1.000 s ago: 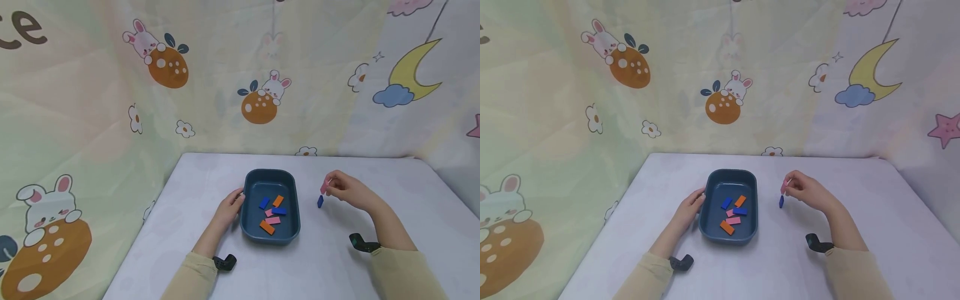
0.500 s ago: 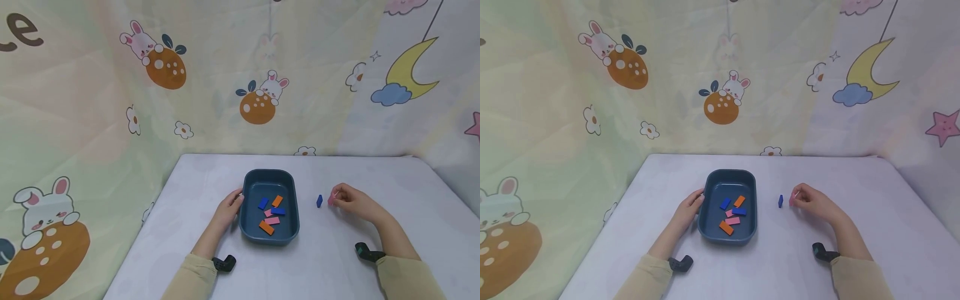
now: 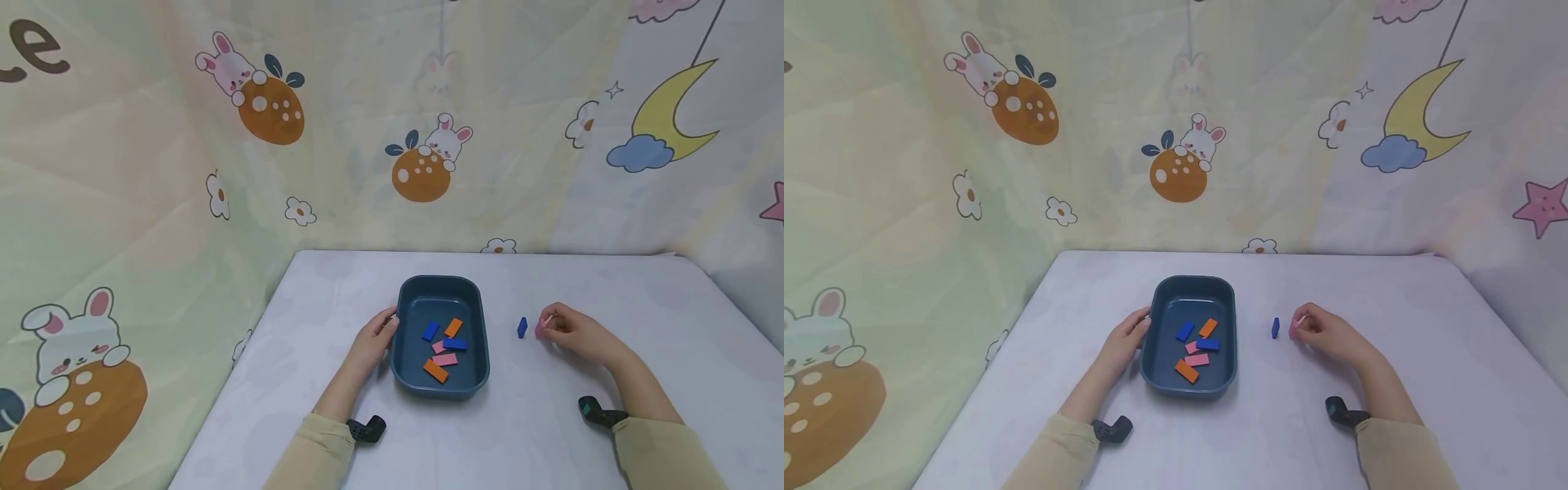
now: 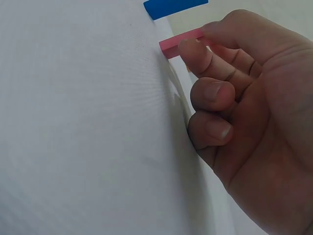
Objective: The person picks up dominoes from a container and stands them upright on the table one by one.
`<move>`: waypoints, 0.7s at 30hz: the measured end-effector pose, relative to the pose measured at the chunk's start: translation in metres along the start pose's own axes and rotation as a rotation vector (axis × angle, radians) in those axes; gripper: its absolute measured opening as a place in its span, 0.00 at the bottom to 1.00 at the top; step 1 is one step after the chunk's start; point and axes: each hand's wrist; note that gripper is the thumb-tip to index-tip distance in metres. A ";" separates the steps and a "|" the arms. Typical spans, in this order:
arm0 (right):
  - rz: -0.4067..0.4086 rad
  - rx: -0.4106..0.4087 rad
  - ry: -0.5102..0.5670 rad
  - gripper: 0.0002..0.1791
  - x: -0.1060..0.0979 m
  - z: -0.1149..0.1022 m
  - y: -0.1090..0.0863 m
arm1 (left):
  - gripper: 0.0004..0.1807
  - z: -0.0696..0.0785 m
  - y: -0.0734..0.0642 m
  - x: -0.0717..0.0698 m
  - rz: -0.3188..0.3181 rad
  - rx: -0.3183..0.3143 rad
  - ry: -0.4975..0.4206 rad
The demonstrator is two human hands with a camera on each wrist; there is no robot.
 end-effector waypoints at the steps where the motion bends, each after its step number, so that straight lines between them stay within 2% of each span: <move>1: -0.002 -0.005 -0.003 0.13 0.000 0.000 0.000 | 0.25 0.000 0.000 0.000 0.001 -0.001 0.001; 15: -0.014 0.009 -0.003 0.15 0.001 0.003 0.000 | 0.25 0.001 -0.002 0.000 0.003 -0.004 0.009; 21: -0.017 0.017 0.030 0.17 0.000 0.002 -0.001 | 0.26 0.000 0.000 0.000 0.004 0.008 -0.001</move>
Point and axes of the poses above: each hand's wrist, its own y-axis towards the middle knuckle, its own x-axis out of the palm, z = x × y, and after that the axes turned 4 degrees about x, right-handed
